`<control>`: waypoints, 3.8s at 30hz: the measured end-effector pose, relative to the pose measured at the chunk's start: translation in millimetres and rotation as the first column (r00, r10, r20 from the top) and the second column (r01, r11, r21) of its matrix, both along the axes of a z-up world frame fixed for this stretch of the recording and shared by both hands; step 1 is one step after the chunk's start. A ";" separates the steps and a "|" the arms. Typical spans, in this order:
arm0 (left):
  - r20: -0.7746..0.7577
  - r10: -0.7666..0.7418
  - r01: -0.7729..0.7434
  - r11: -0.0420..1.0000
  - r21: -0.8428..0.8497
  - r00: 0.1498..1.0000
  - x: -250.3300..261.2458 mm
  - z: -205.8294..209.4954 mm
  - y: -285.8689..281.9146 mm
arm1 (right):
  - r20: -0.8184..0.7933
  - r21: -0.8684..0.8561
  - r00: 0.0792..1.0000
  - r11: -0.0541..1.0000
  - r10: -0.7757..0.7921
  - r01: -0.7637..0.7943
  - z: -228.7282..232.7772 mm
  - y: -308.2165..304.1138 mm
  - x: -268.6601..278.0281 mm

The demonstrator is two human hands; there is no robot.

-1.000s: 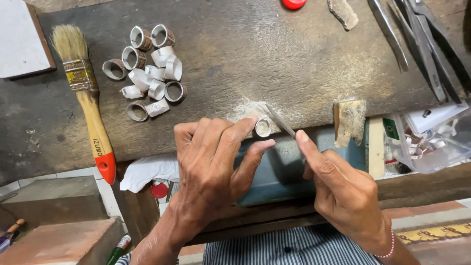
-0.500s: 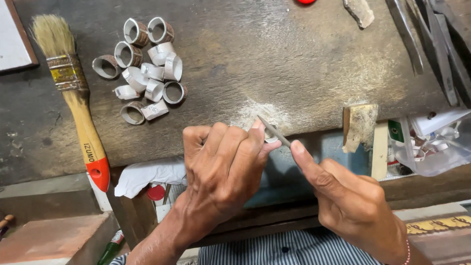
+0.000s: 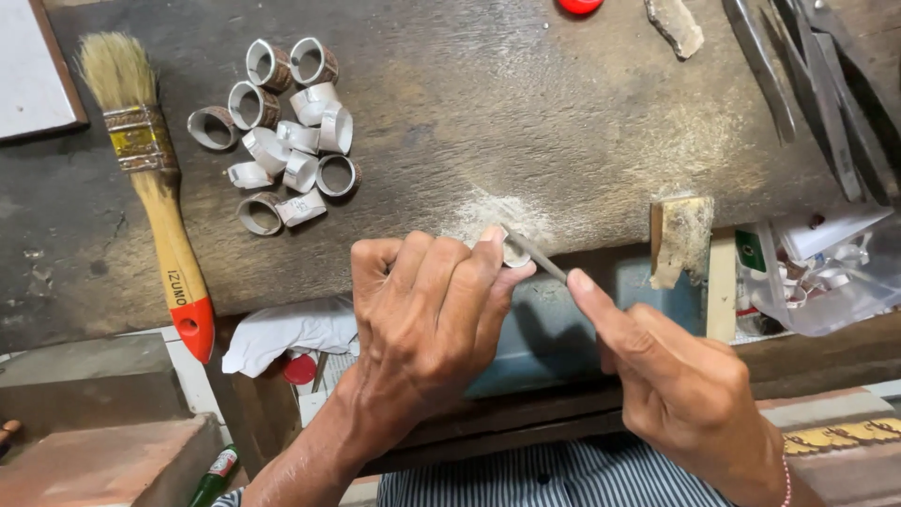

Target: Filing and smoothing the edges of a metal ring at a jewelry workbench using a needle file.

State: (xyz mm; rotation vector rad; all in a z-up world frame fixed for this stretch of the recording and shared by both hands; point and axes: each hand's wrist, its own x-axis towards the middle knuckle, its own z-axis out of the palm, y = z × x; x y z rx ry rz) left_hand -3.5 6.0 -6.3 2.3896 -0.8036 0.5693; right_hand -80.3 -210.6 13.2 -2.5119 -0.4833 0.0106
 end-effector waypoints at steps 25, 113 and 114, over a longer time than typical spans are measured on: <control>-0.025 -0.027 0.025 0.998 -0.058 0.999 5.1 2.5 -6.6 | 0.077 0.074 0.994 0.993 0.082 -0.087 -6.3 5.1 32.4; -0.558 -0.472 0.035 0.784 -0.620 0.682 -26.7 15.2 -19.5 | 0.066 0.482 0.939 0.835 -0.337 0.266 -35.1 3.1 -3.8; -0.549 -0.485 0.039 0.772 -0.635 0.681 -27.9 11.6 -19.4 | 0.091 0.479 0.939 0.842 -0.331 0.250 -36.1 1.7 -3.6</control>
